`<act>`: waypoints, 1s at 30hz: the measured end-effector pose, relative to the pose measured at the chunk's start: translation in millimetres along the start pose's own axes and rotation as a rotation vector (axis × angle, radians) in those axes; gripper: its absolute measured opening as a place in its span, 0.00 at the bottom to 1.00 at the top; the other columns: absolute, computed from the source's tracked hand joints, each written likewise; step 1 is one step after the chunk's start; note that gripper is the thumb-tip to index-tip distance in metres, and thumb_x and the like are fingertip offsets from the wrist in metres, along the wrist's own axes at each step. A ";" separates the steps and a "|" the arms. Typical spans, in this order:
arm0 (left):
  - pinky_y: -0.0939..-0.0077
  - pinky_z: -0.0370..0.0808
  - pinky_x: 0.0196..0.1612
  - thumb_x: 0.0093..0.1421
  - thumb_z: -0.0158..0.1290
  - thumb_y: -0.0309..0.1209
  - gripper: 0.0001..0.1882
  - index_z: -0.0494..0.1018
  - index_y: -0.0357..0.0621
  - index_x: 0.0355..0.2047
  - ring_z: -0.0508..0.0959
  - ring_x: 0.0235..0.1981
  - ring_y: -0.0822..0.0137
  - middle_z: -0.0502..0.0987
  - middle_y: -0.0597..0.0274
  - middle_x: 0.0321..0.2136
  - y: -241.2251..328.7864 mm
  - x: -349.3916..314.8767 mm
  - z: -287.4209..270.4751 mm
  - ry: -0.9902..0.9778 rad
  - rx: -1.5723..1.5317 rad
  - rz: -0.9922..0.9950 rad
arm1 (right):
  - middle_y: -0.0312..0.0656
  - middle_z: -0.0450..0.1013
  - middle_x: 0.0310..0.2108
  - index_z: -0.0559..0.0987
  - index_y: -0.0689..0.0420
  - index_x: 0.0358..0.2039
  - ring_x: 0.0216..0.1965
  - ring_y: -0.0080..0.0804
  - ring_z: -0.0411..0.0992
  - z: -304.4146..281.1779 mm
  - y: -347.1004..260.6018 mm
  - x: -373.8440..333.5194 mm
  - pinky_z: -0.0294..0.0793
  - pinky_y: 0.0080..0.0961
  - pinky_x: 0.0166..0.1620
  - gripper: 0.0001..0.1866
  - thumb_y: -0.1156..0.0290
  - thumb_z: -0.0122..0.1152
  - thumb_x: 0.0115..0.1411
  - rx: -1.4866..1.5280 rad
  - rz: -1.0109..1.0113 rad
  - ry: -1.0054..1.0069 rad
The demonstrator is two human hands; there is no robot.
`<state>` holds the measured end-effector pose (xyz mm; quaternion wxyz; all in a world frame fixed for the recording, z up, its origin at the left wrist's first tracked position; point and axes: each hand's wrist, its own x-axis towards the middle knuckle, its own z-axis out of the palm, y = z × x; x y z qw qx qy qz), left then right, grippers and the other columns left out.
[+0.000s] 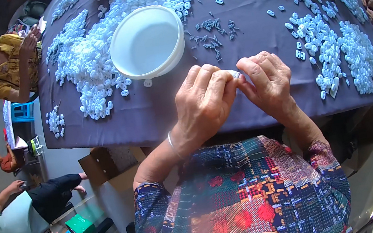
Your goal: The person empties a bowl of plastic parts into a cardboard box, puts protective finger covers onto their fingers, and assembles plastic cord locks with small springs by hand.
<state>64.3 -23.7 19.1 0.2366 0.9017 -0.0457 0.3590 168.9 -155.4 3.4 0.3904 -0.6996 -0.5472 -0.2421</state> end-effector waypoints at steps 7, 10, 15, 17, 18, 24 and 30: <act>0.66 0.71 0.30 0.48 0.56 0.25 0.06 0.71 0.40 0.26 0.73 0.29 0.56 0.71 0.57 0.25 2.6 15.6 -5.9 -0.278 -0.034 -0.108 | 0.37 0.70 0.24 0.75 0.59 0.31 0.25 0.32 0.71 -6.3 3.8 0.2 0.68 0.30 0.29 0.13 0.75 0.63 0.42 -0.159 -0.097 -0.118; 0.63 0.71 0.33 0.51 0.55 0.30 0.07 0.70 0.40 0.25 0.73 0.32 0.54 0.72 0.55 0.27 0.3 20.3 -6.0 -0.454 -0.071 -0.207 | 0.35 0.70 0.23 0.76 0.60 0.31 0.25 0.29 0.70 -6.0 4.8 -6.5 0.66 0.30 0.31 0.14 0.70 0.64 0.41 -0.211 -0.110 -0.201; 0.56 0.69 0.33 0.54 0.50 0.29 0.07 0.67 0.37 0.25 0.73 0.30 0.45 0.71 0.47 0.24 -5.0 25.3 -2.2 -0.611 -0.151 -0.350 | 0.34 0.67 0.21 0.75 0.58 0.28 0.24 0.28 0.68 -4.8 7.9 -7.7 0.65 0.32 0.32 0.12 0.71 0.61 0.40 -0.264 -0.136 -0.174; 0.55 0.69 0.32 0.55 0.50 0.29 0.08 0.65 0.37 0.26 0.72 0.30 0.45 0.70 0.47 0.24 -7.1 25.0 2.8 -0.587 -0.074 -0.332 | 0.34 0.66 0.20 0.74 0.58 0.27 0.24 0.28 0.68 -3.3 11.1 -5.2 0.64 0.32 0.32 0.11 0.71 0.60 0.40 -0.309 -0.129 -0.136; 0.55 0.69 0.32 0.55 0.50 0.29 0.08 0.65 0.37 0.26 0.72 0.30 0.45 0.70 0.47 0.24 -7.3 27.6 3.1 -0.590 -0.089 -0.309 | 0.34 0.65 0.20 0.74 0.58 0.26 0.23 0.28 0.67 -3.1 11.5 -2.6 0.64 0.32 0.32 0.09 0.72 0.59 0.40 -0.315 -0.139 -0.096; 0.60 0.67 0.28 0.52 0.52 0.26 0.08 0.66 0.34 0.24 0.72 0.24 0.50 0.69 0.48 0.21 -15.6 43.2 12.0 -0.567 -0.046 -0.220 | 0.34 0.65 0.19 0.73 0.58 0.24 0.23 0.28 0.67 -5.6 18.5 0.3 0.64 0.33 0.31 0.08 0.73 0.57 0.41 -0.349 -0.110 -0.069; 0.49 0.67 0.32 0.56 0.48 0.32 0.11 0.65 0.36 0.23 0.72 0.29 0.40 0.71 0.42 0.23 -18.4 57.5 15.0 -0.776 -0.084 -0.364 | 0.34 0.65 0.18 0.74 0.58 0.25 0.23 0.28 0.67 -6.6 23.8 1.8 0.64 0.34 0.33 0.07 0.73 0.58 0.41 -0.349 -0.126 -0.035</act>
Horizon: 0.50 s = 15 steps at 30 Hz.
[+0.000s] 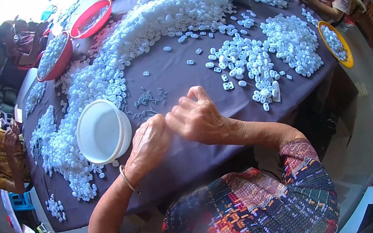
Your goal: The person empties a bowl of plastic parts into a cardboard box, puts protective finger covers onto their fingers, and assembles plastic cord locks with small springs by hand.
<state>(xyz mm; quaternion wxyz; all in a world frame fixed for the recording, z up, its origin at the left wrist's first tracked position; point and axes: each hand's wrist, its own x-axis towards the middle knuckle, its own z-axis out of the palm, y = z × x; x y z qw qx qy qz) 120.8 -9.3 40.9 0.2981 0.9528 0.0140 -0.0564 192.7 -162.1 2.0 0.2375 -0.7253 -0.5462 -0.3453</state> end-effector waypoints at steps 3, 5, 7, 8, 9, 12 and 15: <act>0.49 0.68 0.33 0.56 0.48 0.33 0.12 0.65 0.36 0.24 0.72 0.30 0.39 0.71 0.41 0.24 4.8 3.0 -1.5 -0.054 -0.044 -0.040 | 0.34 0.65 0.18 0.73 0.58 0.24 0.23 0.28 0.67 -4.3 0.9 -0.3 0.64 0.34 0.33 0.06 0.73 0.57 0.42 -0.027 0.002 -0.032; 0.53 0.66 0.31 0.56 0.48 0.32 0.11 0.64 0.35 0.24 0.72 0.28 0.42 0.70 0.41 0.22 13.5 -1.1 2.2 0.037 -0.042 0.002 | 0.35 0.66 0.19 0.73 0.57 0.23 0.23 0.30 0.68 -6.7 1.5 0.0 0.64 0.34 0.32 0.05 0.73 0.57 0.43 -0.069 0.083 -0.098; 0.56 0.66 0.30 0.55 0.49 0.29 0.09 0.64 0.35 0.26 0.71 0.26 0.44 0.69 0.44 0.22 19.1 -6.1 13.1 0.187 -0.008 0.091 | 0.36 0.67 0.19 0.72 0.56 0.22 0.24 0.30 0.68 -2.8 -1.5 -0.6 0.63 0.34 0.31 0.05 0.72 0.57 0.43 -0.056 0.155 -0.117; 0.56 0.66 0.30 0.55 0.49 0.29 0.09 0.64 0.35 0.26 0.71 0.26 0.44 0.69 0.44 0.22 22.4 -8.4 15.9 0.190 -0.005 0.087 | 0.36 0.67 0.19 0.72 0.56 0.22 0.24 0.31 0.69 -0.9 -1.4 -0.8 0.63 0.34 0.30 0.05 0.72 0.57 0.43 -0.043 0.219 -0.138; 0.55 0.66 0.31 0.54 0.50 0.29 0.09 0.64 0.36 0.26 0.71 0.28 0.44 0.69 0.45 0.24 25.1 -11.0 18.3 0.218 0.041 0.110 | 0.36 0.67 0.19 0.72 0.56 0.22 0.24 0.31 0.69 1.6 -1.2 -2.6 0.63 0.34 0.30 0.05 0.72 0.57 0.43 -0.036 0.216 -0.137; 0.57 0.67 0.33 0.53 0.52 0.28 0.08 0.65 0.38 0.28 0.71 0.30 0.47 0.69 0.49 0.26 29.8 -16.0 22.7 0.273 0.143 0.109 | 0.38 0.70 0.21 0.74 0.56 0.25 0.26 0.33 0.72 8.0 -2.7 -4.1 0.64 0.33 0.30 0.07 0.71 0.57 0.42 0.076 0.303 -0.188; 0.64 0.68 0.29 0.53 0.52 0.24 0.05 0.67 0.38 0.28 0.71 0.25 0.55 0.68 0.52 0.23 34.3 -15.4 19.7 0.540 -0.007 0.311 | 0.40 0.72 0.23 0.76 0.58 0.32 0.24 0.32 0.71 -2.6 6.9 -5.5 0.67 0.28 0.28 0.12 0.70 0.64 0.45 0.316 0.438 -0.037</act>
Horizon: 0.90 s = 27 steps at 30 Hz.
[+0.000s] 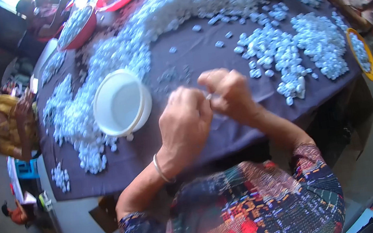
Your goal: The person empties a bowl of plastic parts into a cardboard box, puts protective finger covers onto their fingers, and assembles plastic cord locks with small springs by hand.
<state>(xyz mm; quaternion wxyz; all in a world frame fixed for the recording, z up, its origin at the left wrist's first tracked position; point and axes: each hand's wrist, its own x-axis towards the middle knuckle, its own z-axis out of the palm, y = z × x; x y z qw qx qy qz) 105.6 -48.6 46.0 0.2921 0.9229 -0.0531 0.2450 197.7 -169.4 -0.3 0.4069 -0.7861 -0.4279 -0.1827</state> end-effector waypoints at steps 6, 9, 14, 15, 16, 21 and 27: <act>0.83 0.69 0.25 0.63 0.50 0.32 0.11 0.74 0.34 0.37 0.70 0.22 0.78 0.74 0.65 0.26 -21.1 -19.8 -6.7 0.032 -1.007 -0.743 | 0.34 0.70 0.27 0.74 0.58 0.40 0.29 0.22 0.67 -10.8 1.1 0.0 0.67 0.21 0.35 0.22 0.63 0.70 0.47 0.524 0.167 -0.085; 0.82 0.73 0.26 0.63 0.50 0.32 0.13 0.73 0.32 0.40 0.72 0.25 0.76 0.75 0.61 0.28 -18.0 -15.8 -9.9 -0.236 -1.301 -0.884 | 0.36 0.70 0.30 0.73 0.58 0.41 0.32 0.23 0.68 -10.0 -1.5 -0.9 0.67 0.21 0.36 0.24 0.62 0.70 0.46 0.561 0.127 -0.163; 0.81 0.75 0.24 0.61 0.52 0.33 0.13 0.73 0.34 0.38 0.73 0.25 0.76 0.75 0.61 0.28 -28.4 -25.7 -5.8 -0.423 -1.509 -0.818 | 0.37 0.70 0.32 0.73 0.57 0.43 0.33 0.24 0.67 -6.0 2.1 -6.8 0.66 0.22 0.37 0.27 0.59 0.70 0.43 0.575 0.083 -0.180; 0.80 0.75 0.24 0.61 0.52 0.33 0.12 0.73 0.35 0.37 0.73 0.24 0.76 0.74 0.62 0.26 -29.4 -24.9 -5.8 -0.463 -1.479 -0.808 | 0.37 0.70 0.32 0.73 0.57 0.43 0.33 0.25 0.67 -4.9 3.6 -8.3 0.66 0.22 0.36 0.29 0.57 0.71 0.42 0.584 0.050 -0.176; 0.80 0.75 0.24 0.61 0.52 0.33 0.11 0.73 0.36 0.35 0.72 0.23 0.77 0.73 0.63 0.25 -29.7 -23.8 -5.1 -0.502 -1.448 -0.797 | 0.38 0.70 0.32 0.73 0.57 0.44 0.33 0.26 0.67 -4.4 5.3 -9.4 0.66 0.23 0.36 0.31 0.55 0.71 0.41 0.593 0.017 -0.171; 0.80 0.73 0.24 0.59 0.54 0.37 0.13 0.71 0.38 0.33 0.71 0.22 0.77 0.71 0.67 0.22 -30.0 -17.5 -2.3 -0.678 -1.547 -0.828 | 0.39 0.69 0.31 0.73 0.58 0.45 0.32 0.27 0.67 -3.4 9.9 -9.8 0.66 0.24 0.35 0.35 0.52 0.72 0.38 0.631 -0.030 -0.185; 0.81 0.73 0.25 0.62 0.50 0.38 0.13 0.69 0.39 0.34 0.71 0.22 0.78 0.68 0.69 0.23 -16.2 -20.4 -0.4 -0.646 -1.391 -0.723 | 0.40 0.70 0.31 0.72 0.60 0.46 0.32 0.26 0.67 0.1 10.6 -6.1 0.66 0.23 0.35 0.37 0.49 0.72 0.39 0.705 -0.078 -0.198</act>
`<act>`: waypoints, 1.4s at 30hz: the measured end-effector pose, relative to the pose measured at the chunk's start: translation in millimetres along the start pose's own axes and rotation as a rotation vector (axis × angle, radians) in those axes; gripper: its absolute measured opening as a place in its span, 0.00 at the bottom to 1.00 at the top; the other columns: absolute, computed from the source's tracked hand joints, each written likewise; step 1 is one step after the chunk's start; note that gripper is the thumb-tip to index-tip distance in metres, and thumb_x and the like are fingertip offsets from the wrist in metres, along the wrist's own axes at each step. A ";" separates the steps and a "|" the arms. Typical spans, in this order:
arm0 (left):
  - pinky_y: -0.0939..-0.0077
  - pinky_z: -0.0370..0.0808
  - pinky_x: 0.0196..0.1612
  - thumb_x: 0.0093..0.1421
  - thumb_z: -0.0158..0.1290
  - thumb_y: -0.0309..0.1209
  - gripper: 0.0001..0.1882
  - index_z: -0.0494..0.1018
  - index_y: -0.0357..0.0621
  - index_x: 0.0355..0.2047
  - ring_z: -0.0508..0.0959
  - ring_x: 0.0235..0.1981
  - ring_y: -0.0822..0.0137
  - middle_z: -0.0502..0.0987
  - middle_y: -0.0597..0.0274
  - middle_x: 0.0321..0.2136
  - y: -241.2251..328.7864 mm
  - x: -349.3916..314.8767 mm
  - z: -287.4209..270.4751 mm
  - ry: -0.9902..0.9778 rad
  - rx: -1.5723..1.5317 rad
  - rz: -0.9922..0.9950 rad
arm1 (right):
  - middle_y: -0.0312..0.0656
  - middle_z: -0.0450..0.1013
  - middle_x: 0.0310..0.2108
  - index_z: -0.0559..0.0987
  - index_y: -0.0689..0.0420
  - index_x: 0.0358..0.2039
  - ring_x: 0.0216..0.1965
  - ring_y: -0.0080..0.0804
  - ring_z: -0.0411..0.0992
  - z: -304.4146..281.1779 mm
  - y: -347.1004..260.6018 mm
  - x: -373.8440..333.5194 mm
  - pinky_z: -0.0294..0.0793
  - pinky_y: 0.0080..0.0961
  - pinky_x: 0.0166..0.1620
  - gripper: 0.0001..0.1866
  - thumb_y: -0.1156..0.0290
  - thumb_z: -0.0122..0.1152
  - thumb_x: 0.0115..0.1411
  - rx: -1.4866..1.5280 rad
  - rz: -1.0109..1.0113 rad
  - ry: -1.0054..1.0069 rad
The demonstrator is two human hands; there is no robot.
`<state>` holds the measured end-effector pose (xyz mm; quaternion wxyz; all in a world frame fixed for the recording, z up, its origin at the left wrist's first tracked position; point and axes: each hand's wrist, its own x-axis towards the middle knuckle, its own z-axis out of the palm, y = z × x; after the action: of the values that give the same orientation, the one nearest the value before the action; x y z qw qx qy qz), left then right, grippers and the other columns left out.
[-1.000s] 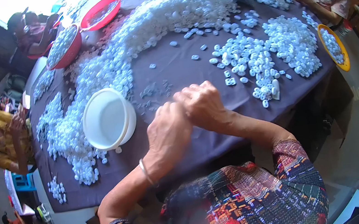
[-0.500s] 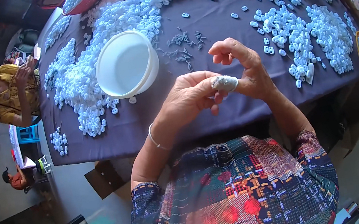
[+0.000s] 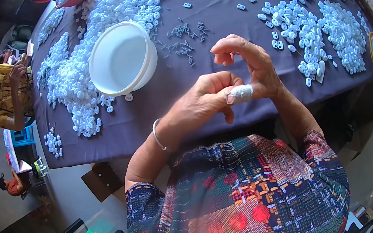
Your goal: The person empties a bowl of plastic parts into a cardboard box, puts protective finger covers onto their fingers, and assembles plastic cord locks with small springs by hand.
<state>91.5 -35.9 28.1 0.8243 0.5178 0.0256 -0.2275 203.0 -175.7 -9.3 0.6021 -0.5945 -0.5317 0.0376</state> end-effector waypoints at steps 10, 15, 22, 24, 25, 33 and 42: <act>0.79 0.72 0.29 0.48 0.60 0.19 0.13 0.70 0.38 0.33 0.73 0.27 0.71 0.72 0.59 0.28 -43.7 5.8 8.2 0.643 0.679 0.952 | 0.40 0.70 0.29 0.71 0.62 0.46 0.28 0.25 0.67 9.4 -2.2 -3.5 0.68 0.20 0.30 0.28 0.67 0.72 0.45 -0.320 -0.041 0.296; 0.76 0.73 0.28 0.45 0.63 0.18 0.14 0.74 0.38 0.32 0.75 0.28 0.65 0.74 0.56 0.29 -41.7 9.8 14.4 0.788 0.955 1.048 | 0.41 0.70 0.27 0.70 0.62 0.46 0.25 0.27 0.68 11.5 -3.1 -0.4 0.69 0.21 0.27 0.30 0.67 0.73 0.45 -0.537 -0.210 0.376; 0.70 0.72 0.27 0.47 0.61 0.17 0.12 0.72 0.36 0.33 0.75 0.28 0.59 0.73 0.53 0.28 -47.1 15.2 10.3 0.835 1.074 1.037 | 0.40 0.71 0.29 0.70 0.61 0.44 0.25 0.30 0.69 14.2 -0.6 -3.2 0.68 0.26 0.27 0.27 0.67 0.71 0.45 -0.640 -0.224 0.373; 0.69 0.72 0.27 0.47 0.60 0.16 0.12 0.71 0.36 0.32 0.74 0.27 0.58 0.72 0.53 0.27 -47.9 18.0 10.3 0.866 1.069 1.031 | 0.41 0.71 0.30 0.71 0.62 0.44 0.25 0.31 0.69 15.5 1.8 -5.6 0.68 0.26 0.27 0.26 0.69 0.70 0.45 -0.623 -0.225 0.359; 0.68 0.72 0.27 0.47 0.59 0.16 0.12 0.70 0.36 0.32 0.73 0.27 0.57 0.72 0.53 0.27 -47.9 20.3 10.0 0.856 1.087 1.052 | 0.41 0.71 0.30 0.71 0.62 0.44 0.25 0.31 0.69 13.4 1.9 -6.3 0.68 0.26 0.27 0.25 0.71 0.70 0.45 -0.614 -0.222 0.345; 0.67 0.72 0.30 0.46 0.60 0.21 0.13 0.67 0.38 0.30 0.72 0.29 0.57 0.69 0.53 0.28 -59.7 10.0 5.6 0.760 0.966 1.004 | 0.44 0.72 0.34 0.71 0.62 0.46 0.29 0.30 0.69 7.7 1.4 -13.0 0.70 0.23 0.33 0.21 0.70 0.64 0.53 -0.615 -0.172 0.341; 0.66 0.68 0.31 0.45 0.62 0.25 0.10 0.70 0.44 0.26 0.71 0.28 0.58 0.72 0.61 0.26 -69.2 -76.7 -57.1 1.092 1.305 0.789 | 0.47 0.72 0.36 0.66 0.65 0.48 0.30 0.29 0.68 -38.6 -0.7 -11.7 0.72 0.23 0.34 0.16 0.70 0.45 0.63 -0.011 0.138 0.955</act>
<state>6.0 15.3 -35.3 0.2622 0.8843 0.0988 0.3735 224.0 -209.9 -5.2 0.7717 -0.5825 -0.1554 -0.2025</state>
